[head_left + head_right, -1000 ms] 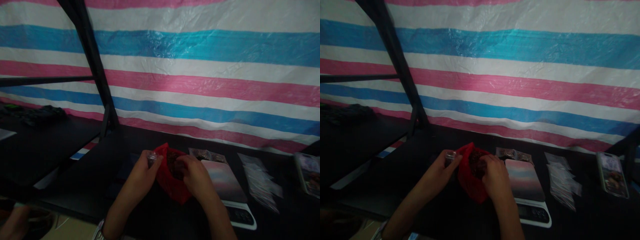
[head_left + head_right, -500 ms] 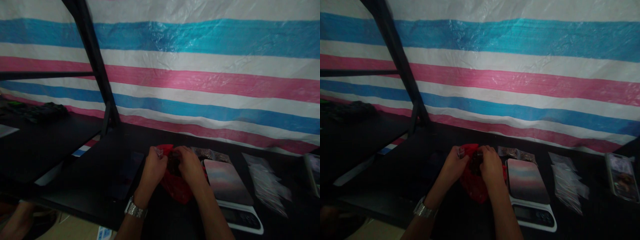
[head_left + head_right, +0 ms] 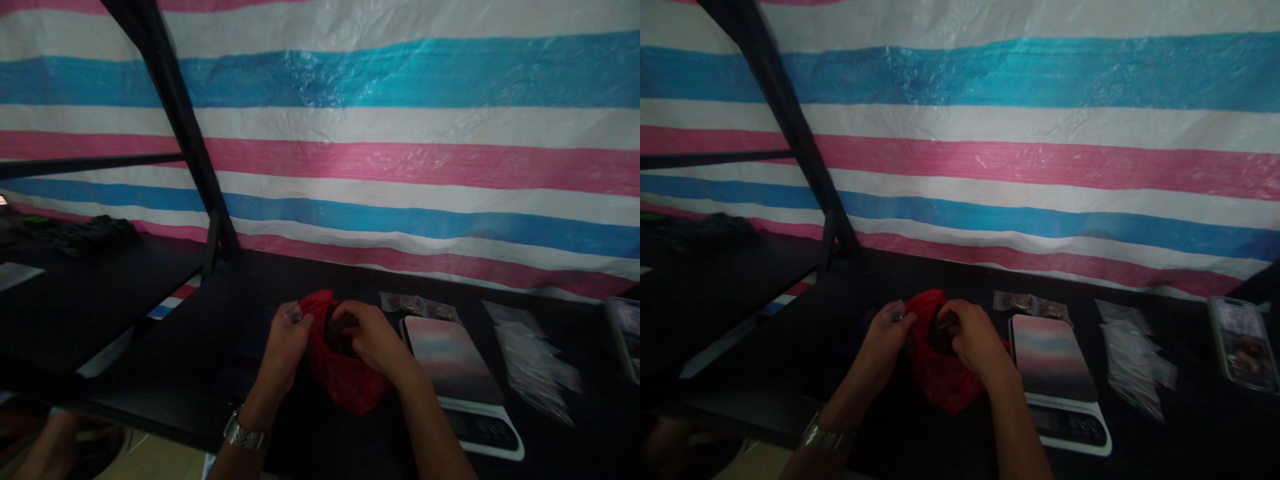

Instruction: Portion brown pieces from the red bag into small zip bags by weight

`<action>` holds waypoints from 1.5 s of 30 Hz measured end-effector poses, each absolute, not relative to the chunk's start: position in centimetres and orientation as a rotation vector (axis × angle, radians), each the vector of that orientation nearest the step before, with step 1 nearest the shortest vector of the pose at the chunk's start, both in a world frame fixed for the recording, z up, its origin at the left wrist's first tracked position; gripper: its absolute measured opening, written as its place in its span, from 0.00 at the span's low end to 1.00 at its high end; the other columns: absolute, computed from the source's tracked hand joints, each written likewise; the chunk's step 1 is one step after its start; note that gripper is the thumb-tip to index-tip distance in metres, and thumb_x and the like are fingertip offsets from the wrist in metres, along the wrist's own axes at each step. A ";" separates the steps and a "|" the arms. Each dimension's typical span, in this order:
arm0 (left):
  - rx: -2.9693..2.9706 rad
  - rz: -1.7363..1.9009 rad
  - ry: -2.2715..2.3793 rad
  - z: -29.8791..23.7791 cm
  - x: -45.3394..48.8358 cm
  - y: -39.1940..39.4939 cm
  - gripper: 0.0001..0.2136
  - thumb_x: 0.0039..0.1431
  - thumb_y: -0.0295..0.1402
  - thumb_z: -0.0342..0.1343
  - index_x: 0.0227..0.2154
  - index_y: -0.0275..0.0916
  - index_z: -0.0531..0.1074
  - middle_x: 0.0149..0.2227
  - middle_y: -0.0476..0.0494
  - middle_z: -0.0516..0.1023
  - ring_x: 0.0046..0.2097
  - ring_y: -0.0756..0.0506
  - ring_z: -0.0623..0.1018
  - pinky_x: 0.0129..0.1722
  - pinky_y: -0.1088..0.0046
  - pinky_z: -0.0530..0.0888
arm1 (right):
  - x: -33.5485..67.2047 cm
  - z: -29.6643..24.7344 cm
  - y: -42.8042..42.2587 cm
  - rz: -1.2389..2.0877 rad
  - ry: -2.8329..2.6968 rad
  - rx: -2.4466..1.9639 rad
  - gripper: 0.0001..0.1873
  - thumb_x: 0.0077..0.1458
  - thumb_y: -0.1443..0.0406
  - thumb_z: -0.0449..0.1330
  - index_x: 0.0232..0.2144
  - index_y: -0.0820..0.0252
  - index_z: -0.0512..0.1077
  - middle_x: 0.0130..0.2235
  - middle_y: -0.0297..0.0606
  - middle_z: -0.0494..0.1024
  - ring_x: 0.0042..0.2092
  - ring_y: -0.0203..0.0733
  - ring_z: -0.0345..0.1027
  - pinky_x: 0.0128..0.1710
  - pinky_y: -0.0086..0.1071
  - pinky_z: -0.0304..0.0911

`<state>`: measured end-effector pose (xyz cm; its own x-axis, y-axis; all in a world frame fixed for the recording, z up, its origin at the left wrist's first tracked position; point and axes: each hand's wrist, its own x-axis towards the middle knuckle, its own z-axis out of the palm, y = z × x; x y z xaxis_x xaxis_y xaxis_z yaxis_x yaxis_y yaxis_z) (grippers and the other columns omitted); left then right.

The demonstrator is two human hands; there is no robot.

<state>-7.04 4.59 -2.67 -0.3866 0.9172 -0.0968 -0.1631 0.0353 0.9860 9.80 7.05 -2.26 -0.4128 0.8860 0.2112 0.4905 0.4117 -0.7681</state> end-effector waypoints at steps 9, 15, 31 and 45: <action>0.785 1.611 1.381 -3.8 -6.4 4.5 0.12 0.40 0.36 0.60 0.29 0.43 0.64 0.22 0.59 0.69 0.24 0.52 0.70 0.25 0.77 0.68 | 10.2 -1.6 5.9 0.921 -2.104 -1.114 0.28 0.39 0.84 0.50 0.34 0.56 0.78 0.37 0.32 0.82 0.40 0.39 0.76 0.39 0.26 0.66; 0.849 1.643 1.454 -4.3 -6.1 4.4 0.10 0.46 0.35 0.58 0.32 0.43 0.64 0.25 0.58 0.68 0.25 0.52 0.70 0.25 0.77 0.67 | 10.4 -1.9 5.9 1.035 -2.052 -1.063 0.23 0.42 0.82 0.52 0.34 0.57 0.77 0.36 0.31 0.82 0.41 0.39 0.77 0.41 0.28 0.66; 1.758 1.477 1.531 -4.2 -6.5 3.8 0.04 0.62 0.29 0.62 0.37 0.45 0.78 0.40 0.45 0.75 0.44 0.41 0.75 0.46 0.63 0.73 | 10.8 0.8 4.7 0.965 -1.671 -0.973 0.13 0.56 0.71 0.62 0.43 0.54 0.77 0.44 0.36 0.83 0.48 0.43 0.79 0.52 0.37 0.71; 1.701 1.482 1.451 -3.8 -6.0 3.8 0.02 0.64 0.28 0.58 0.36 0.42 0.74 0.38 0.47 0.72 0.39 0.44 0.74 0.41 0.67 0.73 | 9.0 2.1 3.3 0.534 -1.939 -0.822 0.20 0.64 0.78 0.52 0.39 0.52 0.79 0.53 0.35 0.83 0.57 0.37 0.76 0.60 0.33 0.68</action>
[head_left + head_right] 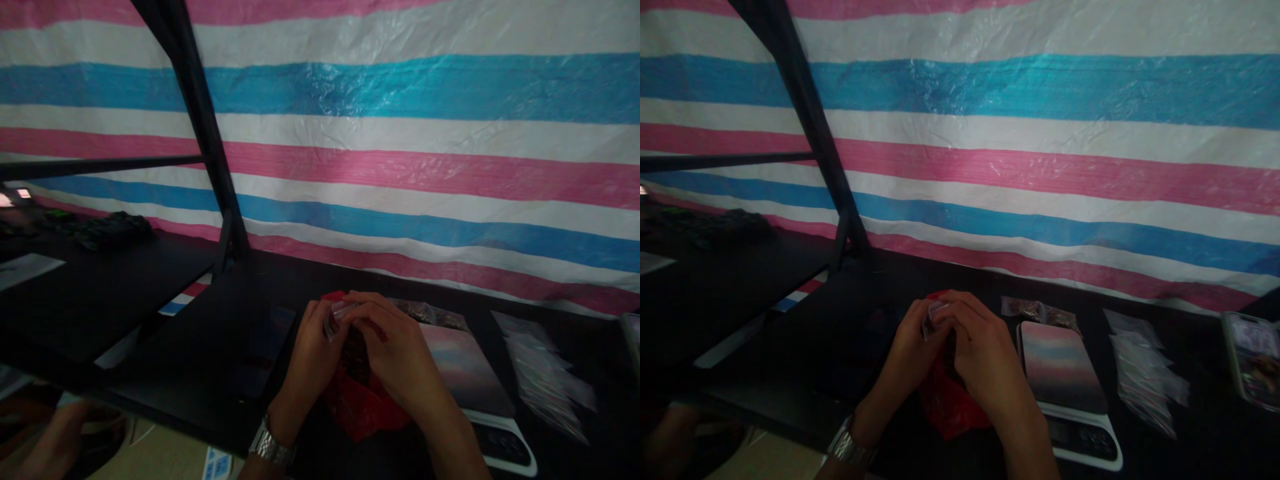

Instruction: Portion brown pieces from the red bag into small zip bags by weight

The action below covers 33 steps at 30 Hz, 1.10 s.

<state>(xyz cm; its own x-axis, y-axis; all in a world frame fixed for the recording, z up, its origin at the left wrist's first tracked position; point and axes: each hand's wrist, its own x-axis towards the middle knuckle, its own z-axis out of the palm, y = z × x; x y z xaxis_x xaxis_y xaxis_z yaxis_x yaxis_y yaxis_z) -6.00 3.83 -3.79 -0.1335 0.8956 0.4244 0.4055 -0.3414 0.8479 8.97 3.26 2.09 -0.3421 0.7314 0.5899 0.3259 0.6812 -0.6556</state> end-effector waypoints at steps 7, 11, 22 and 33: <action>1.664 1.593 1.623 -3.2 -7.3 3.6 0.03 0.63 0.35 0.60 0.35 0.43 0.73 0.41 0.44 0.70 0.43 0.42 0.73 0.45 0.65 0.74 | 11.0 1.5 3.7 0.636 -2.062 -1.239 0.23 0.50 0.83 0.55 0.40 0.55 0.78 0.44 0.36 0.83 0.47 0.42 0.78 0.49 0.35 0.69; 1.581 1.439 1.910 -1.8 -8.6 1.9 0.05 0.62 0.38 0.59 0.33 0.44 0.71 0.38 0.45 0.69 0.40 0.41 0.74 0.40 0.66 0.73 | 11.3 0.5 3.5 0.706 -2.206 -1.436 0.28 0.43 0.85 0.52 0.39 0.57 0.78 0.45 0.37 0.83 0.47 0.43 0.78 0.47 0.34 0.66; 1.448 0.989 1.600 -2.4 -6.4 -0.4 0.06 0.59 0.25 0.53 0.36 0.43 0.69 0.34 0.48 0.77 0.36 0.44 0.77 0.34 0.71 0.68 | 11.3 -0.5 3.7 0.701 -2.259 -1.432 0.30 0.40 0.85 0.52 0.39 0.56 0.80 0.49 0.37 0.81 0.50 0.43 0.76 0.49 0.32 0.64; 1.122 1.222 1.524 -1.8 -6.1 1.4 0.09 0.42 0.22 0.54 0.27 0.42 0.67 0.25 0.57 0.69 0.29 0.49 0.71 0.30 0.76 0.67 | 11.7 -1.6 4.4 0.984 -1.981 -1.266 0.34 0.38 0.86 0.51 0.42 0.59 0.81 0.48 0.39 0.83 0.52 0.44 0.78 0.54 0.35 0.69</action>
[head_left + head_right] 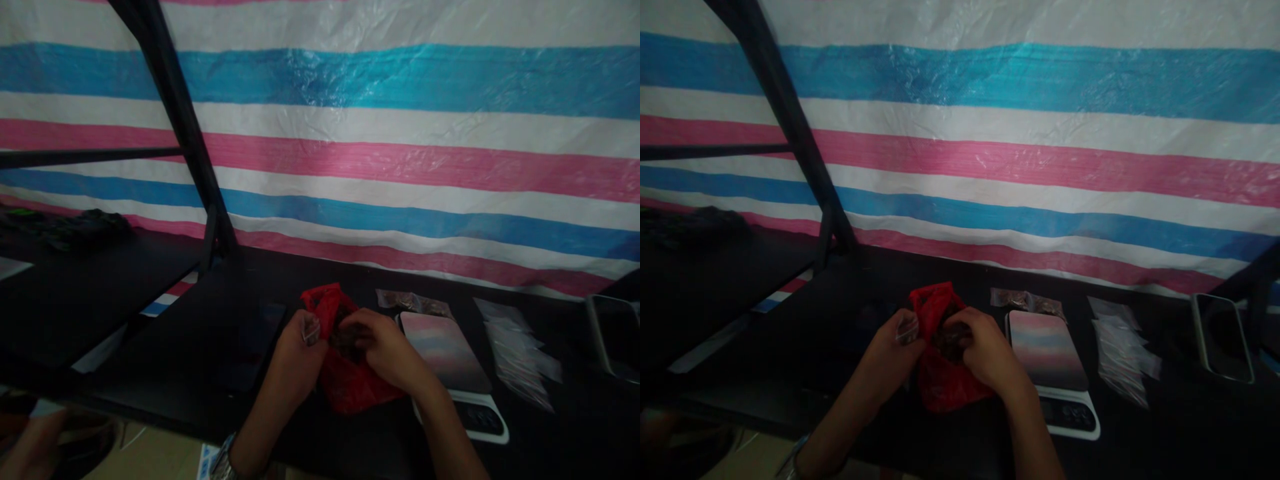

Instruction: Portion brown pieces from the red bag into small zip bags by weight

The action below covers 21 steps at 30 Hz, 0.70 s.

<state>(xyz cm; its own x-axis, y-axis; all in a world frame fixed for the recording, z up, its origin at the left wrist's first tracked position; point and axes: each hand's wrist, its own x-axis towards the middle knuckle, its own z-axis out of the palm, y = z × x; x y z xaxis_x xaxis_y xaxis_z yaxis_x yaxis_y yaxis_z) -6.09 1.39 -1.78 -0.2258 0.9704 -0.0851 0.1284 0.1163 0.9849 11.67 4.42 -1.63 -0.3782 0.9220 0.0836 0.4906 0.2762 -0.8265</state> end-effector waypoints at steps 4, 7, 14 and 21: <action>1.114 1.185 1.541 -1.3 -6.2 1.2 0.08 0.42 0.25 0.54 0.28 0.42 0.68 0.25 0.56 0.69 0.28 0.49 0.70 0.29 0.75 0.67 | 11.7 -1.9 4.1 1.140 -1.892 -1.202 0.33 0.41 0.85 0.51 0.44 0.59 0.81 0.48 0.40 0.85 0.50 0.43 0.80 0.51 0.35 0.72; 1.137 1.178 1.522 -1.4 -6.3 1.1 0.08 0.41 0.28 0.54 0.29 0.42 0.68 0.26 0.55 0.70 0.28 0.49 0.70 0.29 0.75 0.67 | 11.3 -1.8 3.8 1.106 -1.942 -1.183 0.34 0.41 0.85 0.51 0.44 0.58 0.82 0.48 0.39 0.85 0.50 0.44 0.80 0.52 0.36 0.72; 1.221 1.216 1.485 -1.5 -6.9 1.2 0.06 0.43 0.33 0.55 0.27 0.44 0.66 0.26 0.55 0.69 0.30 0.48 0.70 0.31 0.72 0.68 | 11.3 -2.3 4.3 1.326 -1.766 -1.127 0.31 0.46 0.81 0.53 0.48 0.57 0.81 0.48 0.40 0.86 0.49 0.44 0.82 0.50 0.37 0.74; 1.644 1.180 1.660 -2.8 -7.0 1.0 0.04 0.63 0.35 0.53 0.32 0.44 0.69 0.34 0.49 0.73 0.37 0.43 0.73 0.38 0.67 0.67 | 11.9 -0.5 4.4 1.344 -1.569 -0.997 0.20 0.52 0.71 0.63 0.48 0.56 0.79 0.49 0.39 0.86 0.51 0.44 0.81 0.55 0.40 0.73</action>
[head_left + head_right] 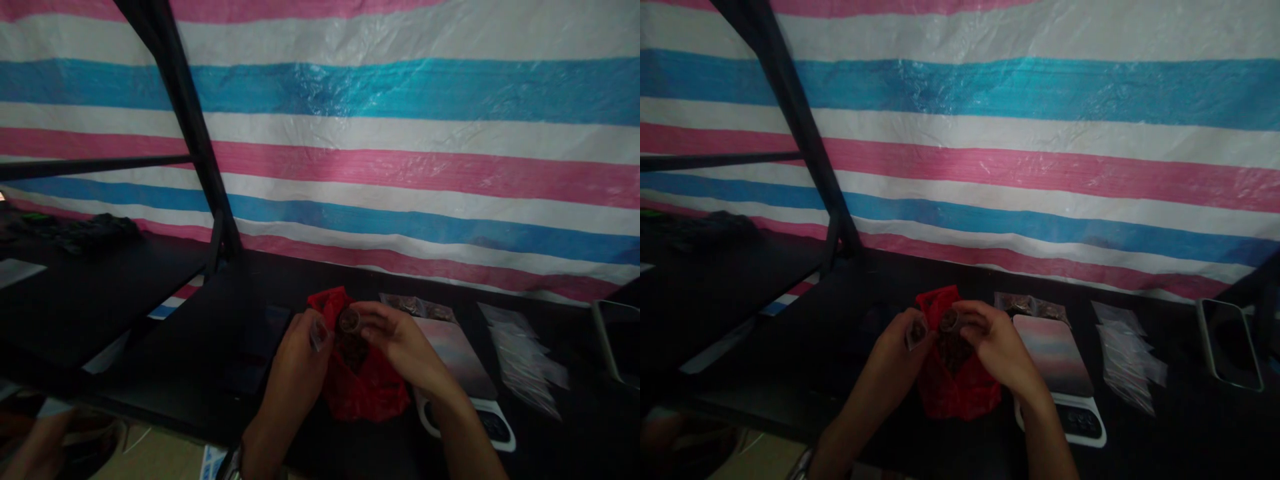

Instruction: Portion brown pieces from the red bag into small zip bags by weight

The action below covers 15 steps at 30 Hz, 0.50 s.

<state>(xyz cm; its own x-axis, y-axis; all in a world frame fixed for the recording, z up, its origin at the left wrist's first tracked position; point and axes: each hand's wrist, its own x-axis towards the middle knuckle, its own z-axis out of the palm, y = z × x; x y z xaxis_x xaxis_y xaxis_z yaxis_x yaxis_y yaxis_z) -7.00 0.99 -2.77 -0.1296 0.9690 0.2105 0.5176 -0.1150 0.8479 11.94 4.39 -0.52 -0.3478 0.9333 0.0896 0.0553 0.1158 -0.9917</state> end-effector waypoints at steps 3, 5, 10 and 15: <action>1.706 1.159 1.661 -2.8 -6.5 1.1 0.02 0.65 0.32 0.54 0.36 0.44 0.71 0.37 0.46 0.76 0.41 0.41 0.75 0.41 0.65 0.68 | 11.5 0.8 3.7 1.254 -1.629 -0.966 0.20 0.54 0.72 0.62 0.49 0.55 0.79 0.50 0.39 0.85 0.52 0.44 0.80 0.57 0.40 0.73; 1.747 1.171 1.685 -2.8 -6.2 1.2 0.04 0.65 0.30 0.54 0.39 0.44 0.72 0.39 0.44 0.78 0.43 0.39 0.76 0.43 0.63 0.68 | 10.9 1.5 3.1 1.105 -1.728 -0.972 0.21 0.54 0.75 0.60 0.47 0.54 0.80 0.49 0.38 0.84 0.52 0.42 0.79 0.56 0.38 0.72; 1.761 1.200 1.671 -3.0 -5.7 1.4 0.07 0.63 0.26 0.54 0.42 0.42 0.73 0.41 0.41 0.79 0.45 0.37 0.76 0.44 0.61 0.69 | 9.6 2.6 2.1 0.688 -2.005 -0.954 0.24 0.58 0.81 0.54 0.45 0.53 0.81 0.50 0.38 0.81 0.53 0.40 0.76 0.59 0.36 0.69; 1.586 1.368 1.475 -3.4 -5.0 1.7 0.09 0.62 0.30 0.59 0.45 0.42 0.73 0.44 0.42 0.78 0.46 0.39 0.79 0.46 0.61 0.74 | 9.2 3.2 1.7 0.443 -2.115 -0.873 0.26 0.61 0.81 0.48 0.45 0.55 0.81 0.51 0.40 0.82 0.56 0.41 0.75 0.62 0.39 0.69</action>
<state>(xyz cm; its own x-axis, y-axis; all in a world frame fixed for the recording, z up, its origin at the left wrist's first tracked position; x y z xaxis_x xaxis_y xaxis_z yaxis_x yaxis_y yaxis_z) -5.02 1.73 -3.39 -0.1326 0.9472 0.2921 0.3619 -0.2280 0.9039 9.19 1.66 3.18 -0.4517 0.7118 0.5379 0.4363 0.7021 -0.5627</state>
